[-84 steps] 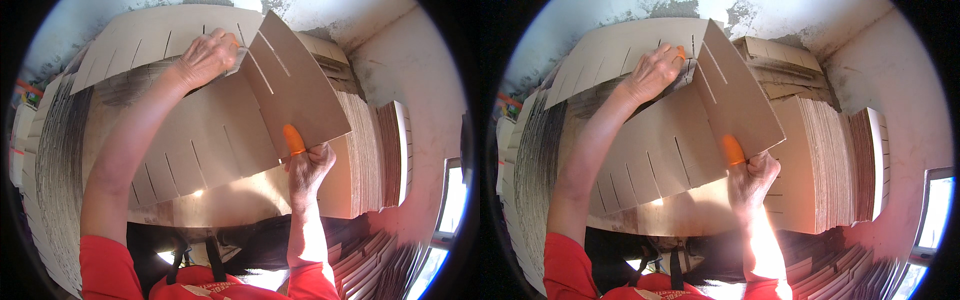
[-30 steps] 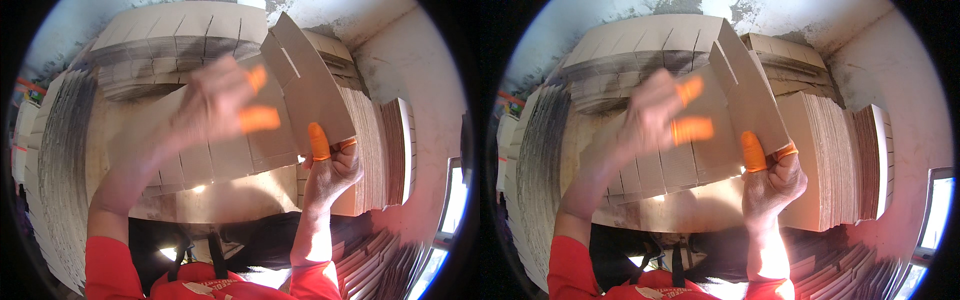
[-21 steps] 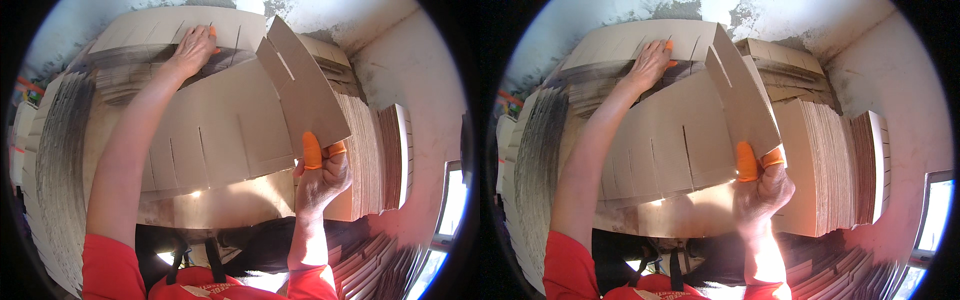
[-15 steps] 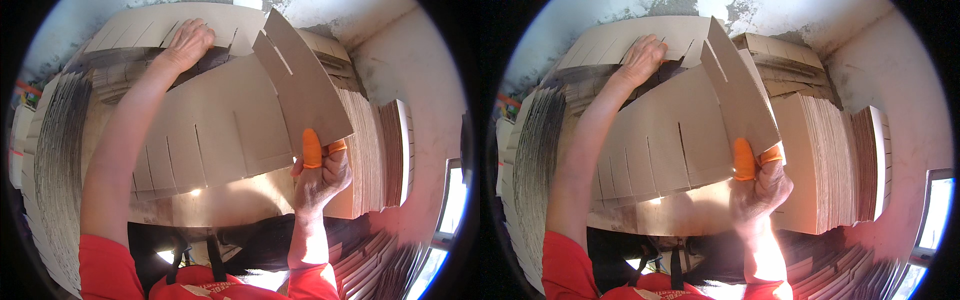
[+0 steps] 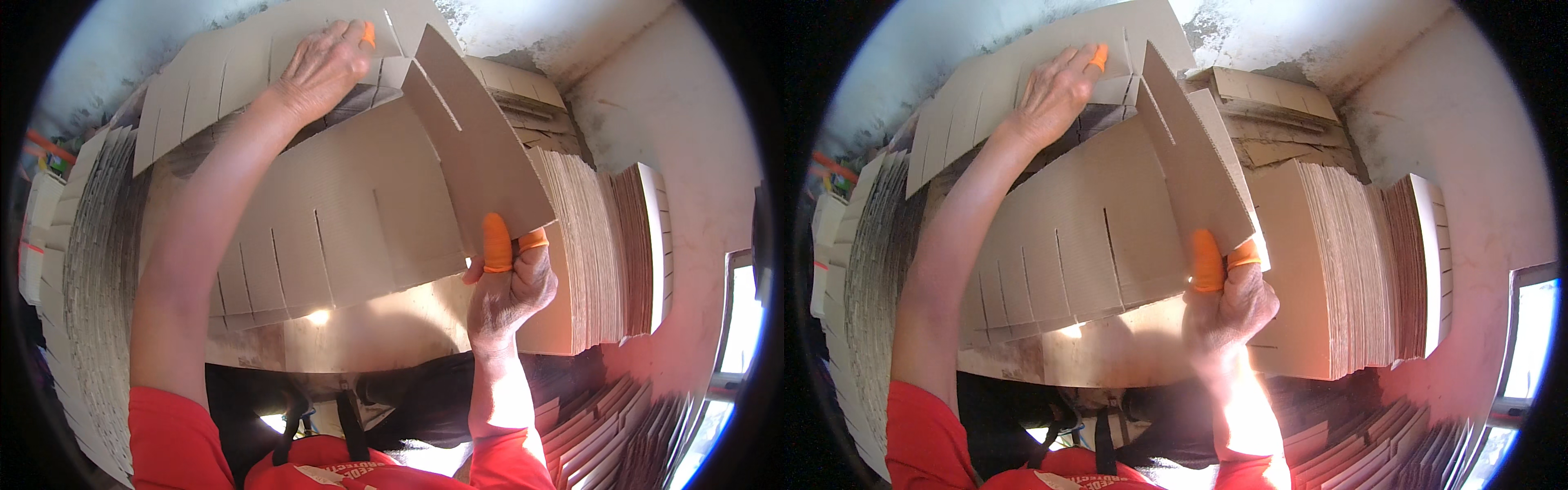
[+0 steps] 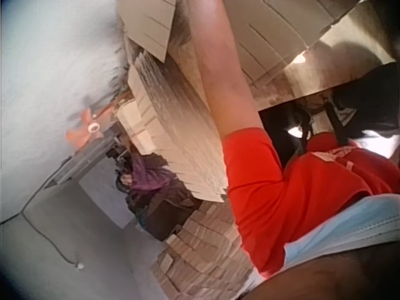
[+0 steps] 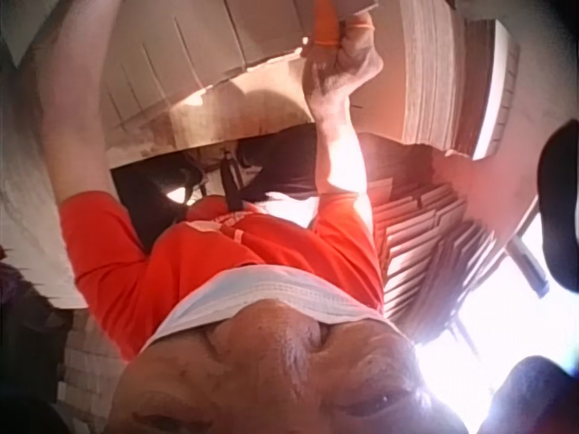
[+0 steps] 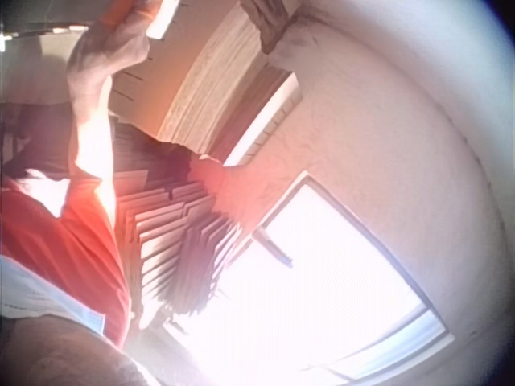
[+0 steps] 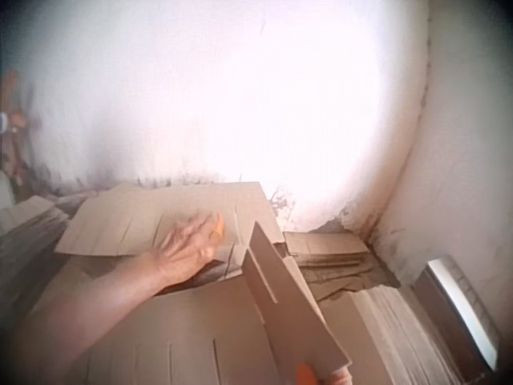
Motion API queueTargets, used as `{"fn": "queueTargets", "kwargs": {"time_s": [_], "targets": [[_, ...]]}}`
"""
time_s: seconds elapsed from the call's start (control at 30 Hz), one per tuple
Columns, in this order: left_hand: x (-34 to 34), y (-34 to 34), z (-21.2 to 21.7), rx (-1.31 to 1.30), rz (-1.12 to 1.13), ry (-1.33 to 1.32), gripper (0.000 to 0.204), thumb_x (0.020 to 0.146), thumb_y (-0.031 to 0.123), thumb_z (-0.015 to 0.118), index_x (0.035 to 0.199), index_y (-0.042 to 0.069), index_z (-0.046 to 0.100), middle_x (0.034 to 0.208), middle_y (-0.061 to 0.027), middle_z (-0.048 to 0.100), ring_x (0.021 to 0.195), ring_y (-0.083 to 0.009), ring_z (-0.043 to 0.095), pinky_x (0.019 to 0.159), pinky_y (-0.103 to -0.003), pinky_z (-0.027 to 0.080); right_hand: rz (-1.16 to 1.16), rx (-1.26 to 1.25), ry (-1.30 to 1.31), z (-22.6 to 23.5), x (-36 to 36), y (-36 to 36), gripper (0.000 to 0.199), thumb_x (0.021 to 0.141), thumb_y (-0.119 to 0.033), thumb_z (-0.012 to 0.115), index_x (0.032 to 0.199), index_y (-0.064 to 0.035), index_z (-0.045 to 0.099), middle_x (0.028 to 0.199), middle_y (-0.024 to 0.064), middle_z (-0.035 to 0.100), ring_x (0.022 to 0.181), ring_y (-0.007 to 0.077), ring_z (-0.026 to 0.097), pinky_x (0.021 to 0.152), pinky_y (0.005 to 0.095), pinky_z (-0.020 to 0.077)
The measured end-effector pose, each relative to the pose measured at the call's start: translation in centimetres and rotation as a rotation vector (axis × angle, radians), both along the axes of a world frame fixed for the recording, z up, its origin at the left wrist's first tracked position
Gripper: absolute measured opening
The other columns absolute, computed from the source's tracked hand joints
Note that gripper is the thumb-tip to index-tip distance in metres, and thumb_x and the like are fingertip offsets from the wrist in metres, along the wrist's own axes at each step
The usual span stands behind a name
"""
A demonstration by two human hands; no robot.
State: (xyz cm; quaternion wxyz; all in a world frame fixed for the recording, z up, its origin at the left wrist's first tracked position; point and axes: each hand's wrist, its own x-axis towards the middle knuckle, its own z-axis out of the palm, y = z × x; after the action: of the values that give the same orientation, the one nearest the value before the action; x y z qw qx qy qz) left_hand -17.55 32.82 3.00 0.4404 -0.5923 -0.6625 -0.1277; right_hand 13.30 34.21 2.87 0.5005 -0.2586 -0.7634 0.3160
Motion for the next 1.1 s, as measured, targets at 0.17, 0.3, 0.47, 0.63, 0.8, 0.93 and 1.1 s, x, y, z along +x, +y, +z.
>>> {"fn": "queueTargets", "kwargs": {"time_s": [0.17,0.3,0.47,0.63,0.8,0.93,1.1], "targets": [[1.4,-0.9,0.1,-0.019,0.034,0.053,0.019,0.058,-0.013,0.065,0.069,-0.003,0.053,0.08,-0.0118,0.05,0.073,-0.0192,0.057,0.048,-0.031,0.052,0.048,0.123,-0.023,-0.6,0.4,0.6,0.028,0.087,0.01,0.054,0.113,0.0043,0.062,0.081,0.0073,0.066,0.053,0.0091,0.055,0.048,0.0212,0.045],[1.7,-2.1,1.2,-0.125,0.128,-0.006,0.023,0.067,-0.01,0.063,0.089,-0.009,0.058,0.095,-0.0159,0.057,0.081,-0.0234,0.062,0.058,-0.034,0.055,0.055,0.139,-0.04,0.0,0.7,-0.1,0.024,0.085,0.007,0.071,0.108,0.0037,0.063,0.076,0.0121,0.068,0.055,0.0138,0.059,0.054,0.0223,0.0463],[6.1,-3.9,2.6,-0.099,0.03,-0.079,0.021,0.074,-0.006,0.064,0.095,-0.012,0.063,0.113,-0.025,0.061,0.087,-0.029,0.066,0.062,-0.037,0.058,0.073,0.217,0.017,0.1,0.3,-0.3,0.034,0.085,0.009,0.069,0.118,0.0039,0.06,0.07,0.0123,0.064,0.053,0.0125,0.055,0.052,0.0214,0.0442],[10.5,-6.9,3.5,-0.202,-0.097,-0.061,0.015,0.071,-0.002,0.064,0.084,-0.01,0.064,0.116,-0.0304,0.059,0.091,-0.0321,0.066,0.057,-0.037,0.059,0.042,0.388,-0.093,1.2,0.0,-0.8,0.063,0.087,0.008,0.065,0.145,0.0017,0.04,0.068,0.008,0.061,0.053,0.011,0.052,0.052,0.0211,0.0443],[18.8,-11.9,4.8,-0.266,-0.302,-0.231,0.012,0.067,-0.001,0.063,0.075,-0.01,0.062,0.102,-0.0264,0.058,0.076,-0.0242,0.061,0.055,-0.035,0.058,0.056,0.341,-0.33,2.7,1.5,-2.9,0.081,0.084,0.01,0.057,0.156,-0.0064,0.024,0.082,0.0076,0.068,0.061,0.0112,0.058,0.059,0.0228,0.0502],[21.4,-16.7,4.9,-0.3,-0.144,-0.305,0.029,0.071,0.007,0.066,0.093,-0.012,0.063,0.113,-0.0238,0.056,0.087,-0.0283,0.06,0.067,-0.037,0.056,0.068,0.54,-0.36,1.9,1.7,-4.6,0.09,0.075,0.01,0.06,0.156,-0.0075,0.024,0.064,0.0044,0.058,0.051,0.0142,0.054,0.05,0.0277,0.0474],[22.9,-25.1,2.1,-0.326,-0.041,-0.876,0.079,0.077,0.023,0.075,0.139,-0.007,0.038,0.14,-0.0235,0.045,0.125,-0.0378,0.047,0.103,-0.048,0.042,0.044,0.611,-0.367,4.4,2.3,-6.9,0.083,0.075,0.009,0.058,0.152,0.0011,0.028,0.063,0.0114,0.057,0.044,0.0228,0.053,0.043,0.0349,0.045]]}}
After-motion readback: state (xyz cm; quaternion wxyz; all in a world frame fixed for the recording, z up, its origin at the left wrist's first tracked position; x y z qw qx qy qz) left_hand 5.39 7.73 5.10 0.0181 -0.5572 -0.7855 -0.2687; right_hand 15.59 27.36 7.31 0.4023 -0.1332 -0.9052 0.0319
